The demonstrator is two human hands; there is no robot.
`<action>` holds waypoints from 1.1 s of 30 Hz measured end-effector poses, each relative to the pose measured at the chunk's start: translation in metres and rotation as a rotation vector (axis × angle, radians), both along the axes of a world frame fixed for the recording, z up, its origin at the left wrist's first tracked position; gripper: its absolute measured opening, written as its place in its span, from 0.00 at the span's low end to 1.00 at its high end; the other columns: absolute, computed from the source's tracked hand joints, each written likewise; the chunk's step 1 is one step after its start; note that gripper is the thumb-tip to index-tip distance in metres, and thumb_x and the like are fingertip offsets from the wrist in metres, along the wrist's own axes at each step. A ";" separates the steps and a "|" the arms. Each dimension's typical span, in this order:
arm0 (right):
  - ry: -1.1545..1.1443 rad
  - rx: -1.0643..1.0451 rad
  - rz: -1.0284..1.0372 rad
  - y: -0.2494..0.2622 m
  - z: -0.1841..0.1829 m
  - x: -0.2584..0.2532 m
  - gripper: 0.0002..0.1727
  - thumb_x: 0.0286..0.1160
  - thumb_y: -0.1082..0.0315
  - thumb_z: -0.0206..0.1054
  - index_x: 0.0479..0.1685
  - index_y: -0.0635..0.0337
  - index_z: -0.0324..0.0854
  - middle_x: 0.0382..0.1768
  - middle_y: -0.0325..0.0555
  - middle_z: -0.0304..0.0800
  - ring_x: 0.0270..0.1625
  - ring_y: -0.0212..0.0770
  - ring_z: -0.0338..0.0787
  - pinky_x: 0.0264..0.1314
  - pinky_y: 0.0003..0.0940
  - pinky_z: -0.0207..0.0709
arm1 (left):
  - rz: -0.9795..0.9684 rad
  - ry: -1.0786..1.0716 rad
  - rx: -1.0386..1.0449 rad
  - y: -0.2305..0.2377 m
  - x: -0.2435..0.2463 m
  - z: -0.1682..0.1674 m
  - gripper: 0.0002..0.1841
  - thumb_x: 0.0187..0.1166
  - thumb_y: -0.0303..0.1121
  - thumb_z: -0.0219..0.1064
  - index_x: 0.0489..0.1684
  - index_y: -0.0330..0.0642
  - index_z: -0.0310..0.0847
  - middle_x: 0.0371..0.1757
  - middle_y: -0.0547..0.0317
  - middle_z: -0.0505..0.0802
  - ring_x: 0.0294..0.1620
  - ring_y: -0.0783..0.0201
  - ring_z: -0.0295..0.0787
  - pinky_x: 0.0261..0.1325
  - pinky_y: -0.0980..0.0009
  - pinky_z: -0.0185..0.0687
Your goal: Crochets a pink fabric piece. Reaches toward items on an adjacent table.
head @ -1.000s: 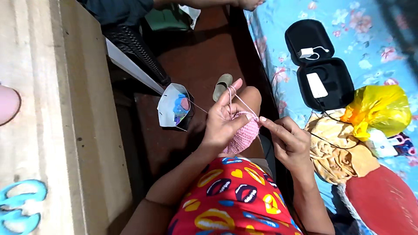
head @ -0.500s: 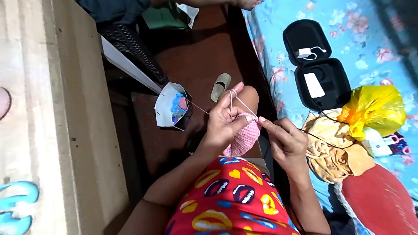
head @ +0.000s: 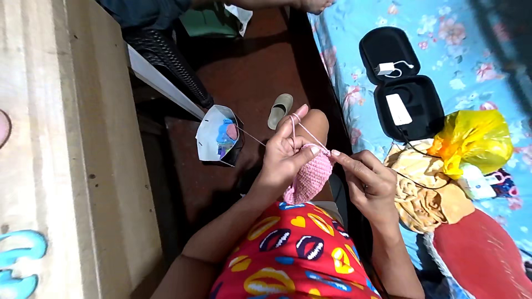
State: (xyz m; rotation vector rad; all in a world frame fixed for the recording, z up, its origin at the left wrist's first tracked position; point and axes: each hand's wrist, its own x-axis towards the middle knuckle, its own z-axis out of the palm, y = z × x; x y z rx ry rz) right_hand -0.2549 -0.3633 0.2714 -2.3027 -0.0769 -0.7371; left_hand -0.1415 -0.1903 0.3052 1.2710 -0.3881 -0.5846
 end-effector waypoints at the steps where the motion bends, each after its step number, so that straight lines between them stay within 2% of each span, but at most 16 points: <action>1: 0.000 -0.014 -0.012 0.001 0.000 0.000 0.18 0.79 0.73 0.60 0.60 0.54 0.93 0.30 0.46 0.80 0.26 0.31 0.76 0.27 0.23 0.68 | 0.003 0.026 0.004 0.000 0.000 0.000 0.40 0.75 0.15 0.63 0.92 0.48 0.56 0.34 0.55 0.94 0.27 0.72 0.90 0.34 0.79 0.87; 5: -0.011 -0.164 -0.101 0.009 0.004 0.000 0.18 0.78 0.75 0.61 0.59 0.53 0.94 0.28 0.49 0.82 0.25 0.39 0.79 0.24 0.30 0.69 | 0.005 0.007 0.011 0.001 0.000 -0.002 0.41 0.76 0.14 0.63 0.92 0.48 0.55 0.35 0.53 0.94 0.27 0.71 0.89 0.33 0.78 0.86; 9: -0.008 -0.249 -0.134 0.012 0.004 0.000 0.20 0.77 0.76 0.61 0.61 0.52 0.93 0.27 0.50 0.81 0.24 0.41 0.79 0.22 0.32 0.67 | 0.007 -0.032 0.057 0.002 -0.001 -0.001 0.41 0.76 0.16 0.64 0.93 0.49 0.55 0.36 0.54 0.95 0.25 0.72 0.88 0.28 0.80 0.84; 13: -0.008 -0.237 -0.119 0.012 0.005 0.001 0.20 0.76 0.76 0.61 0.60 0.54 0.93 0.28 0.50 0.82 0.24 0.41 0.79 0.22 0.31 0.68 | 0.009 -0.046 0.059 0.001 -0.001 -0.002 0.40 0.76 0.16 0.65 0.92 0.48 0.57 0.34 0.55 0.94 0.25 0.72 0.88 0.27 0.80 0.83; 21: -0.031 -0.174 -0.084 0.008 0.003 0.000 0.18 0.76 0.75 0.62 0.58 0.56 0.94 0.29 0.50 0.84 0.26 0.39 0.81 0.25 0.30 0.70 | -0.025 0.043 -0.053 0.000 -0.001 -0.009 0.40 0.76 0.14 0.63 0.92 0.46 0.56 0.38 0.54 0.95 0.31 0.71 0.91 0.38 0.76 0.89; 26: -0.025 -0.188 -0.096 0.008 0.002 -0.001 0.18 0.76 0.75 0.62 0.57 0.55 0.94 0.28 0.50 0.83 0.26 0.39 0.80 0.24 0.30 0.69 | -0.016 0.003 0.003 0.000 -0.001 -0.005 0.41 0.76 0.14 0.63 0.93 0.47 0.54 0.36 0.54 0.95 0.29 0.72 0.91 0.33 0.79 0.87; 28: -0.015 -0.136 -0.078 0.009 0.003 -0.001 0.18 0.76 0.75 0.62 0.57 0.56 0.94 0.28 0.49 0.83 0.25 0.37 0.79 0.25 0.29 0.69 | -0.009 -0.055 0.007 0.001 -0.002 -0.005 0.42 0.76 0.15 0.65 0.94 0.47 0.54 0.35 0.55 0.95 0.27 0.72 0.89 0.30 0.80 0.85; 30: 0.013 0.005 -0.038 0.009 0.003 -0.002 0.17 0.77 0.75 0.62 0.57 0.59 0.93 0.29 0.46 0.81 0.27 0.31 0.77 0.28 0.22 0.70 | 0.022 -0.126 0.018 -0.001 -0.007 -0.005 0.44 0.74 0.14 0.66 0.94 0.46 0.52 0.37 0.56 0.95 0.30 0.71 0.91 0.35 0.79 0.88; 32: 0.048 0.204 0.002 0.013 0.005 -0.002 0.16 0.77 0.76 0.62 0.58 0.63 0.92 0.31 0.42 0.83 0.32 0.24 0.79 0.36 0.15 0.74 | 0.103 -0.351 0.068 -0.006 -0.015 -0.010 0.44 0.71 0.14 0.67 0.92 0.37 0.51 0.40 0.58 0.95 0.35 0.72 0.92 0.42 0.77 0.89; 33: 0.073 0.302 0.011 0.016 0.007 -0.002 0.17 0.76 0.78 0.63 0.58 0.64 0.92 0.33 0.42 0.85 0.36 0.22 0.81 0.42 0.14 0.77 | 0.164 -0.531 0.100 -0.008 -0.020 -0.017 0.40 0.70 0.16 0.67 0.89 0.31 0.55 0.39 0.57 0.94 0.36 0.72 0.91 0.43 0.76 0.89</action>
